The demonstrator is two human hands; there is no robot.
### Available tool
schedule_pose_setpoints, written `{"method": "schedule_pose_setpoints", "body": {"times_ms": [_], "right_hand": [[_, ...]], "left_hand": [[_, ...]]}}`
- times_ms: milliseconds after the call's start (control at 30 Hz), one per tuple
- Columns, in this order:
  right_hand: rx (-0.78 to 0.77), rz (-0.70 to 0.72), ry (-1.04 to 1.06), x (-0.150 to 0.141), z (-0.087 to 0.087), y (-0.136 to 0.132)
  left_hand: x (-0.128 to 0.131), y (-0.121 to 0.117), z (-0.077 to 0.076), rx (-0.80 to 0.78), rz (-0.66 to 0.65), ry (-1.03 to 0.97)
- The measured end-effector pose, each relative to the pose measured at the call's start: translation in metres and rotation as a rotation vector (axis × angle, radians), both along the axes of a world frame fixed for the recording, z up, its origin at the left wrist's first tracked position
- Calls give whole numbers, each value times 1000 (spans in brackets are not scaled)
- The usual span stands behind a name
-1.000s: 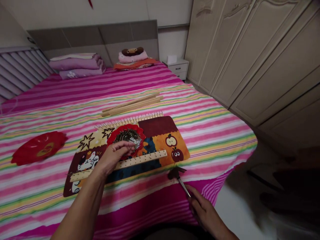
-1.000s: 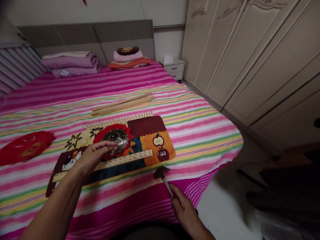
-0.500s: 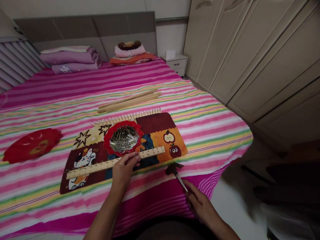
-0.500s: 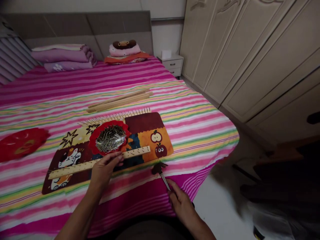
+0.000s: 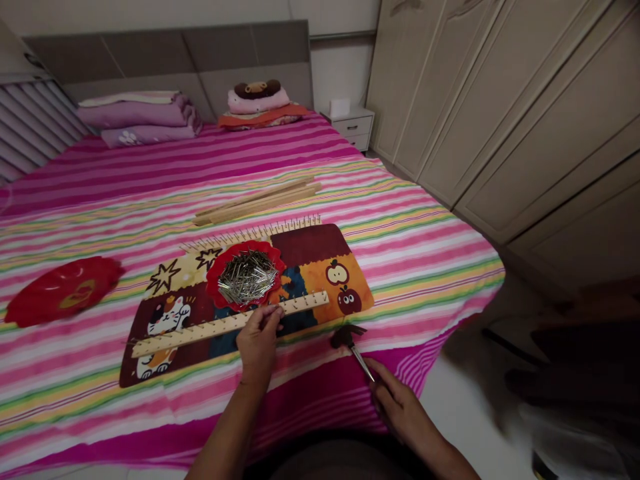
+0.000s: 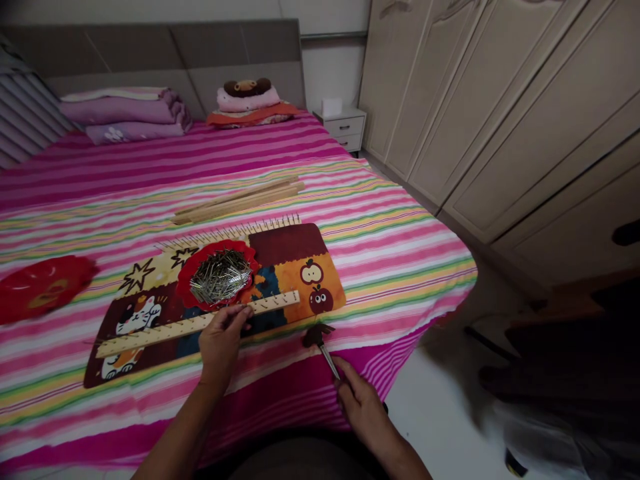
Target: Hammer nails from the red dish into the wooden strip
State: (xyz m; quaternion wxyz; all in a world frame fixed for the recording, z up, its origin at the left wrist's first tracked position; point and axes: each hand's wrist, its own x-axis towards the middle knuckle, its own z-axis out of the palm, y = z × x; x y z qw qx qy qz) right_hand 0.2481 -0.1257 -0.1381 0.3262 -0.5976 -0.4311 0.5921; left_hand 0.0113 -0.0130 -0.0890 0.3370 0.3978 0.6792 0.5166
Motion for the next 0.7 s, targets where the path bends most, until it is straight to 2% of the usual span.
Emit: {"method": "schedule_pose_setpoints", "body": {"times_ms": [200,367,467,567,700], "right_hand": [[52,-3,-32,0,-2,-1],[110,-15,-113,-1,3,-2],[168,-1,-136,-7,23,0],[170,58,-88,-18,52,9],[309,176,-87,-38,91,30]], "left_hand": [[-3,0,-12,51,-53,247],[-4,2,-13,101,-84,426],[-3,1,-11,119,-97,470],[-2,0,-12,114,-110,477],[-1,0,-12,120,-117,464]]}}
